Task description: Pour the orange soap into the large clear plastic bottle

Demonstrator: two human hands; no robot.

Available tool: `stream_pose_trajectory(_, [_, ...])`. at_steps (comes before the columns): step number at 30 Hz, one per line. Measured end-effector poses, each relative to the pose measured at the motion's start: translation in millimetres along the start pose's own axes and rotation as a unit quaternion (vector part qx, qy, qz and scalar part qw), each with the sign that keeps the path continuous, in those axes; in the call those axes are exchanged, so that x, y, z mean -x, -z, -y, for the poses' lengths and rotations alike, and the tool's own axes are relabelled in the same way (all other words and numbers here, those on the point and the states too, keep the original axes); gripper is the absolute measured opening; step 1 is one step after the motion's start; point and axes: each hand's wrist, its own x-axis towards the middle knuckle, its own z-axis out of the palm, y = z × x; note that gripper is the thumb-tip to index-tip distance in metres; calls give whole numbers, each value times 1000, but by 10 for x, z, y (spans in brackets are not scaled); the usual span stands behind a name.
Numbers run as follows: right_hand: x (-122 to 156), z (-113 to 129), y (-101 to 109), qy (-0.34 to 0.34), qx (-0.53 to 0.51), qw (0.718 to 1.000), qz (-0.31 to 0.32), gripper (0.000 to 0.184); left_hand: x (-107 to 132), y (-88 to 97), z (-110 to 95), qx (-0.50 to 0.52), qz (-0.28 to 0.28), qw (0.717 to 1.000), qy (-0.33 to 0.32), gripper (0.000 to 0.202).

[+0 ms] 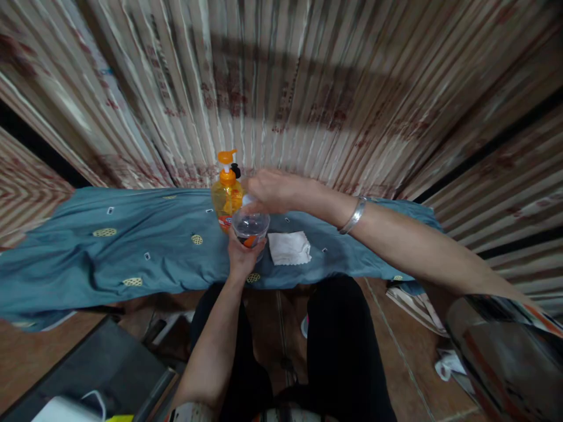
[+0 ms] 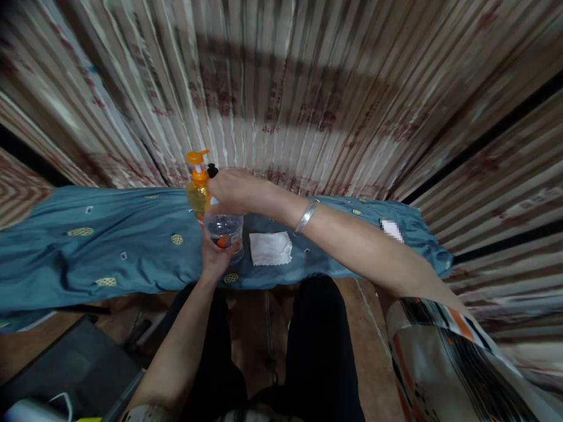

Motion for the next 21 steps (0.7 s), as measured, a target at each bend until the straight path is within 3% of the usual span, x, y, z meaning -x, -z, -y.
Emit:
stream_pose_trajectory(3, [-55,19,-13,6,-1,1000,17,15,2,-4,-15,-2,0,1000,-2,49])
stream_pose_trajectory(6, [-68,28,140,22,-11,999,28,17,2,2,-26,-8,2,1000,-1,49])
stream_pose_trajectory(9, [41,-124,304,13,-53,998,-35,24,-3,20,-35,-16,4,1000,2,49])
stream_pose_trajectory(11, [232,-334,234,-11,-100,990,-97,27,-8,33,-41,-20,6,1000,3,50])
stream_pose_trajectory(13, [545,-572,-71,-69,-187,965,-172,35,-14,42,-43,-23,8,1000,4,49])
stream_pose_trajectory(14, [740,-676,-305,-110,-244,938,-218,39,-17,45,-41,-25,8,1000,4,49])
stream_pose_trajectory(15, [951,-759,-575,-177,-298,903,-255,44,-20,45,-36,-26,8,1000,5,49])
stream_pose_trajectory(17, [1373,-848,-1157,-381,-367,792,-304,46,-26,44,-15,-30,5,1000,7,50])
stream_pose_trajectory(18, [1564,-854,-1435,-434,-369,764,-305,43,-29,42,-1,-32,3,999,8,50])
stream_pose_trajectory(21, [1979,-780,-2083,-510,-376,719,-287,40,-39,39,47,-38,-3,999,11,51])
